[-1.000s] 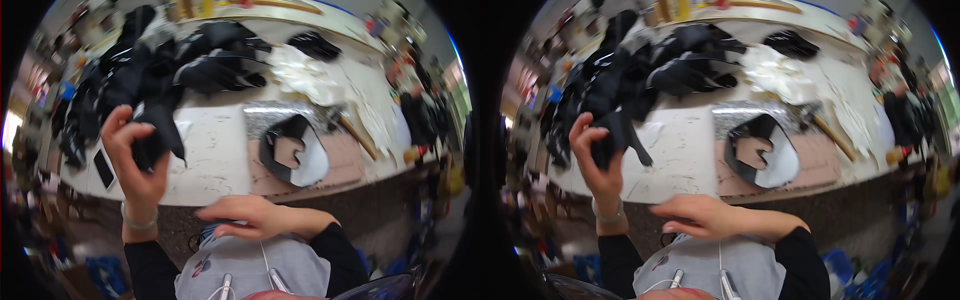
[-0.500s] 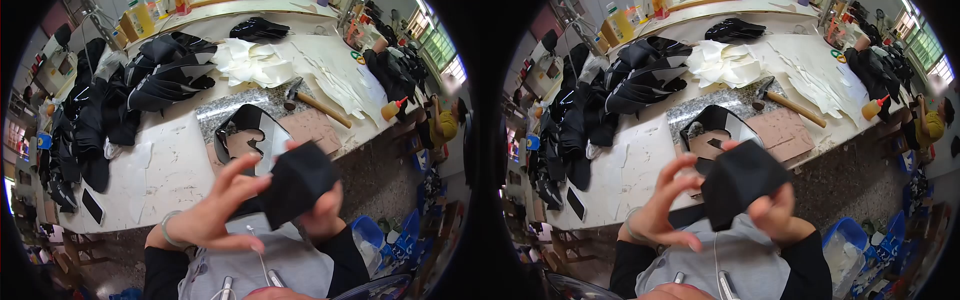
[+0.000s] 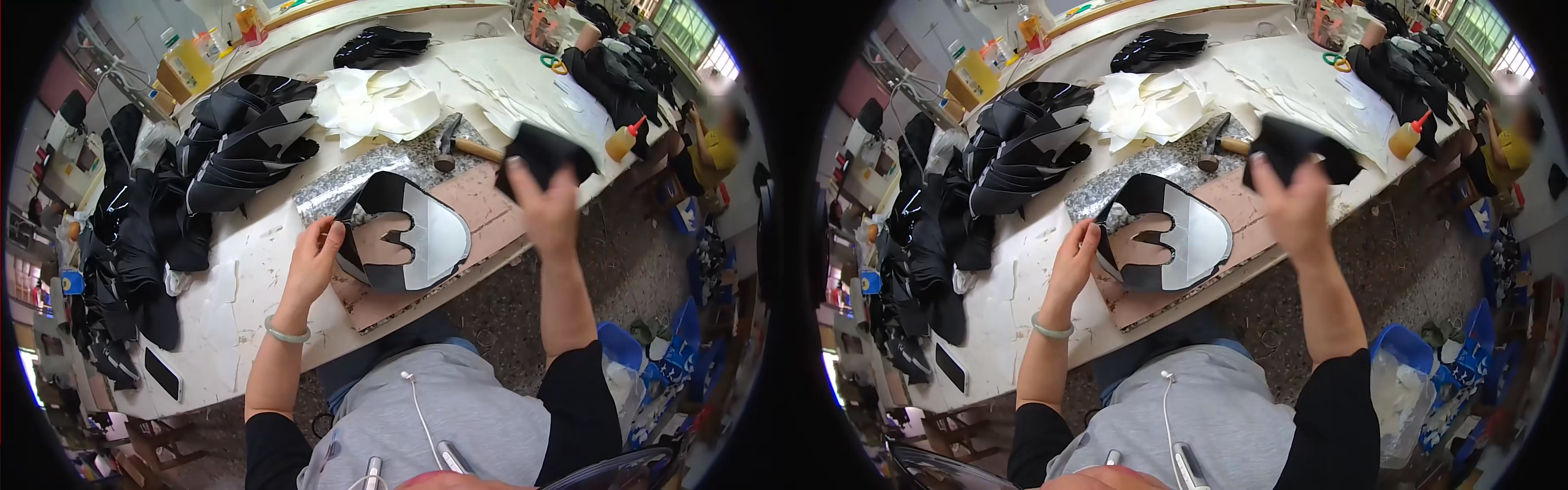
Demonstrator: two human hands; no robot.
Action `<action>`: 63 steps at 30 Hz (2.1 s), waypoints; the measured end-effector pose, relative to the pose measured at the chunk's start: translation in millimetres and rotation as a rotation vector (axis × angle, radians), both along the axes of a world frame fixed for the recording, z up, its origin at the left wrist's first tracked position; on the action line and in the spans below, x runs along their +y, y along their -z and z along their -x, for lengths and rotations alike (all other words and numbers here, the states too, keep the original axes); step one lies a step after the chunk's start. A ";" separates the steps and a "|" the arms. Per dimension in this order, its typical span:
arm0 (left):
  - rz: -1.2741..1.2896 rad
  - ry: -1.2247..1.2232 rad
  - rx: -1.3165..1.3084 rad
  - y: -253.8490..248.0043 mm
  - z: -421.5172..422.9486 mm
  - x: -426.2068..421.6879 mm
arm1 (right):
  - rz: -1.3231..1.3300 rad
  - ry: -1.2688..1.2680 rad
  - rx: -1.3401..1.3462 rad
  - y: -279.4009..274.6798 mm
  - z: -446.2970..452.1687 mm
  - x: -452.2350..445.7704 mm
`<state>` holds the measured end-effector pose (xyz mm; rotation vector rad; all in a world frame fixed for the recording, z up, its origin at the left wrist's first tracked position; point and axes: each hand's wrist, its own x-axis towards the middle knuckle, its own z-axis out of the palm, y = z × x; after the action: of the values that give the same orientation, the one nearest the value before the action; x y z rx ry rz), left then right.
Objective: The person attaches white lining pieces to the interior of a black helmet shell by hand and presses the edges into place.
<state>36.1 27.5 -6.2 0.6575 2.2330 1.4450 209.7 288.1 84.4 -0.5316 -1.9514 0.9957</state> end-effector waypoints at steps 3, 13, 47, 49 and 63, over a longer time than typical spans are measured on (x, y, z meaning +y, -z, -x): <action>-0.472 0.008 -0.663 -7.9 -9.4 4.5 | -0.329 -0.027 -0.413 38.1 17.4 -14.9; -0.768 0.188 -1.072 -54.8 -61.1 17.0 | -0.653 -0.294 -0.843 35.7 40.1 -61.8; -0.603 0.287 -0.315 -58.0 -46.5 66.5 | 1.169 -0.792 0.176 49.5 33.6 -29.0; -0.489 0.329 -0.133 -54.3 -42.5 70.6 | 0.998 -0.832 0.128 56.4 26.0 -29.5; -0.409 0.278 -0.614 -60.3 -31.1 85.1 | 1.087 -0.810 0.359 53.7 8.3 -26.6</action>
<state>67.3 112.6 54.1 0.5209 1.3442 1.6834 201.5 261.5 30.7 -0.0557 -1.1345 2.4878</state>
